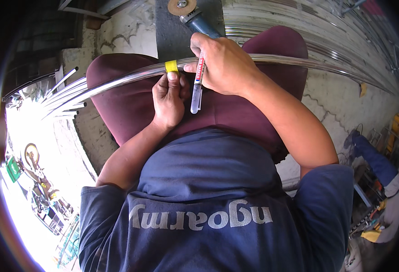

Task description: Measuring and marking metal tubes using a tape measure and a marker.

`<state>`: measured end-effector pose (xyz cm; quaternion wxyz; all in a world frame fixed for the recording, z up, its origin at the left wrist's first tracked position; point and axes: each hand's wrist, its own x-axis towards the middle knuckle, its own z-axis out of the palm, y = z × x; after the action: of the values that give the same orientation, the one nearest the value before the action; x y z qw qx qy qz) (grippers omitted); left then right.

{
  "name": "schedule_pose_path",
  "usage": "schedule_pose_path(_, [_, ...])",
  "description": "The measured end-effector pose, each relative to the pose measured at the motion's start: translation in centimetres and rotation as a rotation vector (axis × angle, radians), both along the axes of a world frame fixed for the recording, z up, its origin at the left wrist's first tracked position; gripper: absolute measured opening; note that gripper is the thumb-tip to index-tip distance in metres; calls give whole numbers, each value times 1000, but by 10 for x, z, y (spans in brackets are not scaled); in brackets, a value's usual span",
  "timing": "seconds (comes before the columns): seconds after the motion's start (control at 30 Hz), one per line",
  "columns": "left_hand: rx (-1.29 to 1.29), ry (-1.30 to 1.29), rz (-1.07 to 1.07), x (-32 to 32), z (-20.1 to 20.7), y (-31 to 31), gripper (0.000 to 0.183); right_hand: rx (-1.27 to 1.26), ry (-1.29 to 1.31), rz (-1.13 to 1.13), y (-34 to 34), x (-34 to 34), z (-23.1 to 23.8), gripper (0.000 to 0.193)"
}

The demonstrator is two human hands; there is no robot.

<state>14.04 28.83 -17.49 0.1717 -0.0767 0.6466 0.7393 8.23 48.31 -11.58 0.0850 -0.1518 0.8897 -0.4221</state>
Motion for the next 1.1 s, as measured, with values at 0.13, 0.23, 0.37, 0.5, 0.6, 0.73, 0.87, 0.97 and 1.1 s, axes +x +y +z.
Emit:
schedule_pose_path(0.13, [9,38,14,0,-3,-1,45,3,11,10,-2,-1,1,39])
schedule_pose_path(0.23, [-17,63,10,2,-4,-1,46,1,30,15,-3,-1,1,39])
schedule_pose_path(0.37, [-35,76,18,2,-4,-1,47,7,3,6,-2,-1,-1,39])
schedule_pose_path(0.5, [-62,69,9,2,-3,-1,47,5,31,27,-4,-2,1,39])
schedule_pose_path(0.6, [-88,116,31,2,-1,0,47,15,-9,21,-6,-5,10,37])
schedule_pose_path(0.73, [-13,59,41,1,0,0,46,5,115,-123,0,-2,29,38])
schedule_pose_path(0.87, [64,23,41,2,1,-1,44,-33,344,-50,3,4,35,32])
schedule_pose_path(0.97, [103,11,40,1,0,-1,43,-17,404,65,3,13,30,25])
schedule_pose_path(1.1, [88,4,6,1,-1,-4,42,-195,319,75,-3,33,16,24])
